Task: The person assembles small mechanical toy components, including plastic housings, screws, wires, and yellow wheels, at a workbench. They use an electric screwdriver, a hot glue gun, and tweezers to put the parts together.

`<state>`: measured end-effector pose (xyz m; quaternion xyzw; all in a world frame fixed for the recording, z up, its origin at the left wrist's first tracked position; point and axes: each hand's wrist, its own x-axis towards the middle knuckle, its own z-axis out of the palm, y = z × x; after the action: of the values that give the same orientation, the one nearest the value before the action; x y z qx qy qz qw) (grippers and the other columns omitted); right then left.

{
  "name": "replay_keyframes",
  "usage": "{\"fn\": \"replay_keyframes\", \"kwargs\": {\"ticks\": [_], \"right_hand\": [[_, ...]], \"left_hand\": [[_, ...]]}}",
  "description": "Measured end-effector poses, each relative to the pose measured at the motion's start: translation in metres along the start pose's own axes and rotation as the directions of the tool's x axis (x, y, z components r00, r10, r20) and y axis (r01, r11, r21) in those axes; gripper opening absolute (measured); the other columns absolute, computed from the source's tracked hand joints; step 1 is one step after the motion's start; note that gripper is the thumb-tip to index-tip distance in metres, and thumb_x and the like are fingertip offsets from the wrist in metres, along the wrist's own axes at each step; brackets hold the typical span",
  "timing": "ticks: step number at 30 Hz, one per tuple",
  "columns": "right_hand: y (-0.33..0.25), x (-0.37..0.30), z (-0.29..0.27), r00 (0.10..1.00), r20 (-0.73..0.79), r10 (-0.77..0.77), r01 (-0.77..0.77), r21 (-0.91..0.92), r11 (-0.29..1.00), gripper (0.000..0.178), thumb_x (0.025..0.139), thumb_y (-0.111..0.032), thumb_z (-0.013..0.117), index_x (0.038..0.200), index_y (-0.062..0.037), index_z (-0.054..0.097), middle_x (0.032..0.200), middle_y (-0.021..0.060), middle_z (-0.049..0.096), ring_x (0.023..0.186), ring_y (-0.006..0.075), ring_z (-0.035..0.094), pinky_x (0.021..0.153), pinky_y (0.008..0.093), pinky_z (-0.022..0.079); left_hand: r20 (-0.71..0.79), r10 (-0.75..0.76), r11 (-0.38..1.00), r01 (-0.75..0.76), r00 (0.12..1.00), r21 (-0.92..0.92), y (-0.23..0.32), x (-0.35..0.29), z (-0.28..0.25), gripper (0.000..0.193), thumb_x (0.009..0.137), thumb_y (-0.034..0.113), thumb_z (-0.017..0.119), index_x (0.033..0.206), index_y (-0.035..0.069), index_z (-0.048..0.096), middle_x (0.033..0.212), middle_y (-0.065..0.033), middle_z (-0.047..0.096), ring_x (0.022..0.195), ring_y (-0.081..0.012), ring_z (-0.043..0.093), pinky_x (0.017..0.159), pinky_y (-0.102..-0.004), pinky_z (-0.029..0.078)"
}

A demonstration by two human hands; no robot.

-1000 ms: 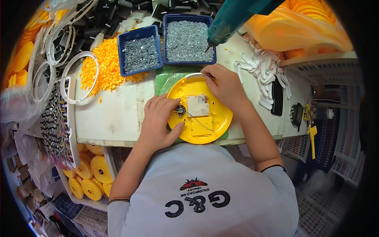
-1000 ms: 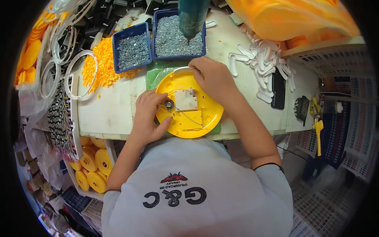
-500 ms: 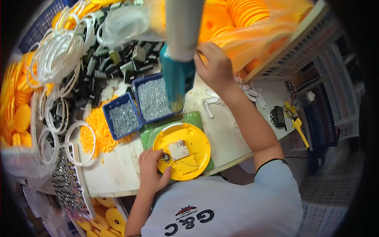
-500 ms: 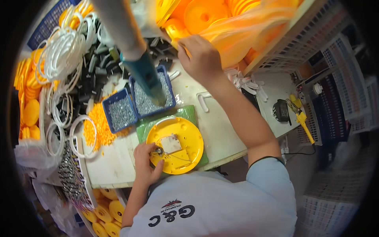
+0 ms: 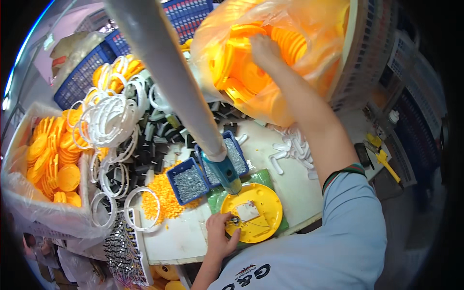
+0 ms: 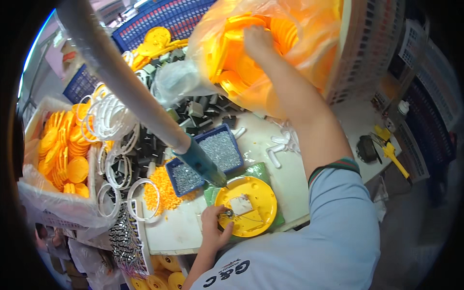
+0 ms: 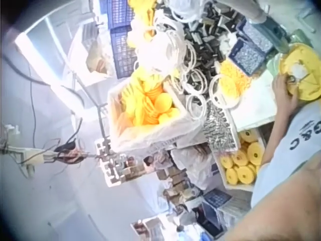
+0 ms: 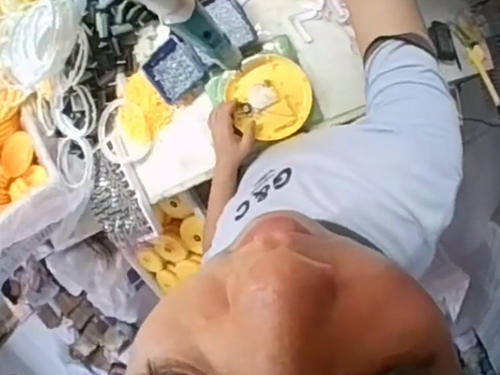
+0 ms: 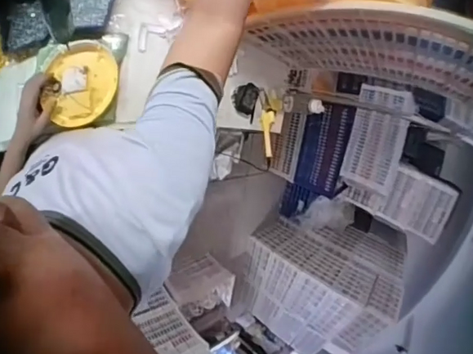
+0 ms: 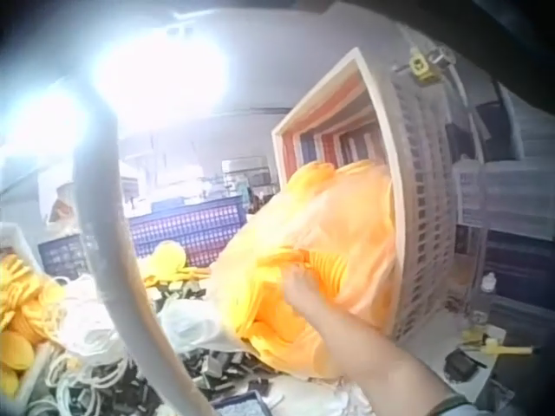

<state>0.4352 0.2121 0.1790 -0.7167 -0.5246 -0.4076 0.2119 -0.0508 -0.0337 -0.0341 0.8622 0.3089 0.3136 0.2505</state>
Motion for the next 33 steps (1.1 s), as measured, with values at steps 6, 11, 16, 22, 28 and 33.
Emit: {"fn": "replay_keyframes", "kwargs": {"ticks": [6,11,16,22,28,33], "right_hand": [[0.084,0.005,0.055,0.991,0.109,-0.071,0.087,-0.157,0.984,0.018,0.096,-0.015,0.061,0.088,-0.0114,0.077,0.080,0.0145,0.076,0.071,0.0302,0.075,0.059,0.0468,0.059],[0.046,0.022,-0.029,0.958,-0.166,-0.234,0.211,-0.142,0.967,0.013,0.103,-0.013,0.053,0.098,-0.0084,0.065,0.090,0.0136,0.072,0.080,0.0319,0.074,0.067,0.0447,0.061],[0.071,0.003,-0.097,0.889,-0.342,-0.306,0.288,-0.101,0.952,0.024,0.107,-0.020,0.063,0.125,-0.0060,0.070,0.110,0.0181,0.074,0.096,0.0348,0.073,0.082,0.0422,0.059],[0.162,-0.168,-0.243,0.893,-0.383,0.237,-0.101,0.342,0.934,0.041,0.111,-0.022,0.059,0.141,0.0050,0.062,0.140,0.0213,0.067,0.124,0.0254,0.067,0.106,0.0353,0.054],[0.132,-0.303,-0.262,0.877,0.374,0.302,-0.480,0.716,0.506,0.028,0.107,-0.010,0.058,0.131,0.0027,0.066,0.132,0.0188,0.066,0.119,0.0269,0.064,0.108,0.0374,0.047],[-0.063,-0.317,-0.257,0.594,0.804,0.037,-0.798,0.594,-0.098,0.038,0.101,-0.008,0.057,0.135,0.0089,0.062,0.130,0.0189,0.068,0.122,0.0236,0.063,0.111,0.0347,0.045]], "left_hand": [[0.044,-0.005,0.997,0.008,0.999,-0.073,0.007,-0.003,-0.004,0.058,0.085,0.027,0.076,0.135,0.003,0.058,0.127,-0.0179,0.064,0.128,-0.0403,0.054,0.113,-0.0525,0.037],[0.023,-0.072,0.993,0.074,0.997,-0.095,0.003,-0.012,-0.006,0.059,0.087,0.027,0.076,0.137,0.003,0.058,0.131,-0.0180,0.063,0.133,-0.0402,0.053,0.115,-0.0528,0.036],[-0.161,-0.074,0.987,0.049,0.984,-0.156,-0.036,0.002,-0.035,0.059,0.087,0.022,0.078,0.140,0.006,0.058,0.142,-0.0181,0.060,0.138,-0.0393,0.052,0.117,-0.0512,0.039],[-0.446,-0.026,0.754,0.310,0.895,0.579,-0.118,0.023,-0.190,0.053,0.086,0.034,0.082,0.127,0.006,0.066,0.132,-0.0178,0.065,0.124,-0.0387,0.059,0.107,-0.0494,0.046],[-0.063,-0.183,0.664,0.171,0.981,0.728,-0.138,-0.035,-0.196,0.021,0.086,0.025,0.080,0.099,0.010,0.074,0.130,-0.0122,0.067,0.137,-0.0329,0.055,0.112,-0.0534,0.039],[-0.364,0.072,0.731,0.199,0.929,0.653,-0.099,-0.004,-0.211,0.011,0.086,0.004,0.076,0.093,0.009,0.071,0.100,-0.0077,0.075,0.095,-0.0312,0.070,0.086,-0.0440,0.051]]}}
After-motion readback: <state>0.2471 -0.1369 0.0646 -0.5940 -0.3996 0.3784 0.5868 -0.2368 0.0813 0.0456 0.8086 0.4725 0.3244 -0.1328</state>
